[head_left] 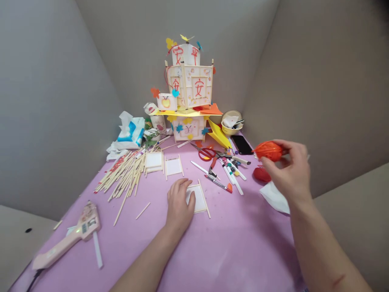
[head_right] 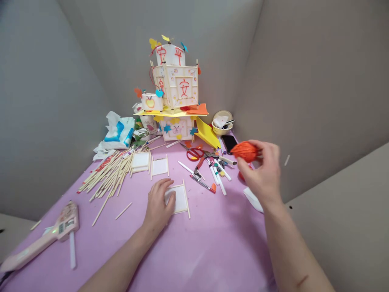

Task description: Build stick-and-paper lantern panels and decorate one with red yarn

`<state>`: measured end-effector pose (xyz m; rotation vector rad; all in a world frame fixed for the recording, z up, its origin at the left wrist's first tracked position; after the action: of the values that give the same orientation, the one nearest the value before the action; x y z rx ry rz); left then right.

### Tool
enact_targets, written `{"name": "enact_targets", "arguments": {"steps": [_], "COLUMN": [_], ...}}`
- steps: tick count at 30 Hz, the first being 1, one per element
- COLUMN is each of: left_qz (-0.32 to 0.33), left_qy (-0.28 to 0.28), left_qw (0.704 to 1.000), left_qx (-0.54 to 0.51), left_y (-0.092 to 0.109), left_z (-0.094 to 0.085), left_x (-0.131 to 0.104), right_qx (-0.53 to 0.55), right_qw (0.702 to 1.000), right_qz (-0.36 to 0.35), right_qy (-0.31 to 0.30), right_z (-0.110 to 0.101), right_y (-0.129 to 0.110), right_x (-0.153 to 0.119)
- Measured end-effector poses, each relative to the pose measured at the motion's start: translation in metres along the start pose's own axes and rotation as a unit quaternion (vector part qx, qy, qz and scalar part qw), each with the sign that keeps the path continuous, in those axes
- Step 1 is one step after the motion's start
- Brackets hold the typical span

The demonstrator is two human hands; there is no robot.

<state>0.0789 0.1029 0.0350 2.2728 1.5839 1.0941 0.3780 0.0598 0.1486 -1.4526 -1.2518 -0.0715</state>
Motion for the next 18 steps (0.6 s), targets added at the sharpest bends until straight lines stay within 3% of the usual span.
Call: {"name": "enact_targets", "arguments": {"steps": [1, 3, 5, 7, 9, 11, 14, 18], "left_qz": [-0.010, -0.051, -0.115, -0.158, -0.199, -0.239, -0.260, -0.229], "left_qy": [0.002, -0.028, -0.102, -0.162, -0.171, -0.150, -0.115, -0.080], "left_qw": [0.999, 0.986, 0.935, 0.867, 0.828, 0.821, 0.835, 0.877], "left_qx": [-0.038, -0.156, -0.320, -0.444, -0.495, -0.495, -0.472, -0.415], "left_y": [0.004, 0.010, 0.016, 0.024, 0.024, 0.016, 0.005, -0.001], "left_z": [-0.004, -0.005, 0.005, 0.014, 0.017, 0.018, 0.017, 0.014], "left_x": [-0.001, -0.006, -0.015, -0.025, -0.032, -0.034, -0.034, -0.033], "right_qx": [0.101, 0.273, 0.366, 0.393, 0.384, 0.359, 0.322, 0.306], "right_qw": [0.993, 0.941, 0.879, 0.846, 0.846, 0.859, 0.874, 0.890], "right_qz": [0.034, 0.103, 0.138, 0.149, 0.129, 0.089, 0.045, 0.000], "right_qy": [-0.044, -0.173, -0.273, -0.328, -0.346, -0.355, -0.362, -0.338], "right_z": [0.019, 0.070, 0.111, 0.136, 0.144, 0.144, 0.140, 0.130], "right_y": [-0.002, -0.008, -0.018, -0.026, -0.030, -0.033, -0.031, -0.029], "right_x": [-0.010, -0.039, -0.075, -0.106, -0.125, -0.133, -0.133, -0.127]}}
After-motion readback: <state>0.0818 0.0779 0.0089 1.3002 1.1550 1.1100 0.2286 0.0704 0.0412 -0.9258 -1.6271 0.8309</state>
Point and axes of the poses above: each hand's wrist, its own x-axis towards the middle knuckle, its own z-axis out of the palm, y = z × x, the point moved 8 cm from there along x, towards the middle knuckle, and after that the axes turned 9 degrees about x, right-handed, at the moved point
